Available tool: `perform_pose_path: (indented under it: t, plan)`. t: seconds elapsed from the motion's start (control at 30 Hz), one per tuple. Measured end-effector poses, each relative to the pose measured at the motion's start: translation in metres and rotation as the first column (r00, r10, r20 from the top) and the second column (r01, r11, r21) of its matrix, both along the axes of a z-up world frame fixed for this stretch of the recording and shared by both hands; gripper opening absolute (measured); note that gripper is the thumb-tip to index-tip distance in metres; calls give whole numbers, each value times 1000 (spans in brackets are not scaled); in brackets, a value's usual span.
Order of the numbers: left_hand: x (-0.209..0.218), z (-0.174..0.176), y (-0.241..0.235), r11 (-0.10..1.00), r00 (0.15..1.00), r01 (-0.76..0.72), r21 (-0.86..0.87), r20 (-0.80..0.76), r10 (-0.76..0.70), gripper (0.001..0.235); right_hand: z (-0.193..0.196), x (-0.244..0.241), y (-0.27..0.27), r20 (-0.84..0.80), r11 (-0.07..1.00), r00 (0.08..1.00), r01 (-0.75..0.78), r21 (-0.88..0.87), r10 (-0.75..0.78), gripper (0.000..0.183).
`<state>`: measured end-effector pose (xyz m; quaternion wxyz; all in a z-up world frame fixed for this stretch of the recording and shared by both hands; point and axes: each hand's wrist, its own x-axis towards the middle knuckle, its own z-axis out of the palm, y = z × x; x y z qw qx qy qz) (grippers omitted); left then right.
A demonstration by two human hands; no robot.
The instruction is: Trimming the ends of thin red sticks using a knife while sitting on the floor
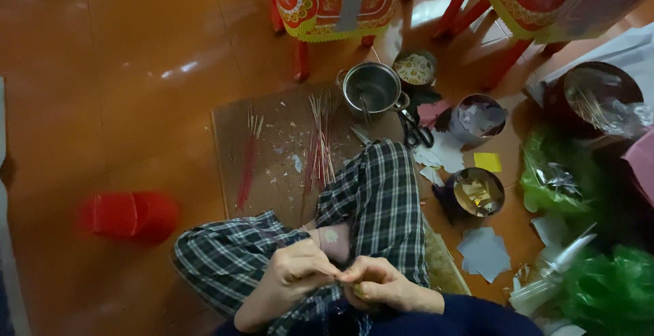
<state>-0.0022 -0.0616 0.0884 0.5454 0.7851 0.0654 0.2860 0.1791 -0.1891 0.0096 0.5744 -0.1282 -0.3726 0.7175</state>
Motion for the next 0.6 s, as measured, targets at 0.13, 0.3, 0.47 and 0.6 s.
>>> perform_pose_path:
  t: [0.13, 0.3, 0.47, 0.6]
  plan:
    - [0, 5, 1, 996, 1000, 6, -84, 0, -6, 11, -4, 1, 1, 3, 1000, 1000, -3, -6, 3, 28]
    - [6, -7, 5, 987, 998, 42, -154, -44, -50, 14, -3, 5, 2, 112, 989, 993, -22, -147, 39, 37]
    - [8, -10, 20, 987, 996, -68, -149, -66, 58, 7, 6, 14, 19, 137, 993, 991, 11, -117, 5, 48]
    - [6, -22, 18, 968, 1000, -16, -250, 6, 18, 6, -5, 6, 25, 240, 997, 970, -22, -72, 39, 56]
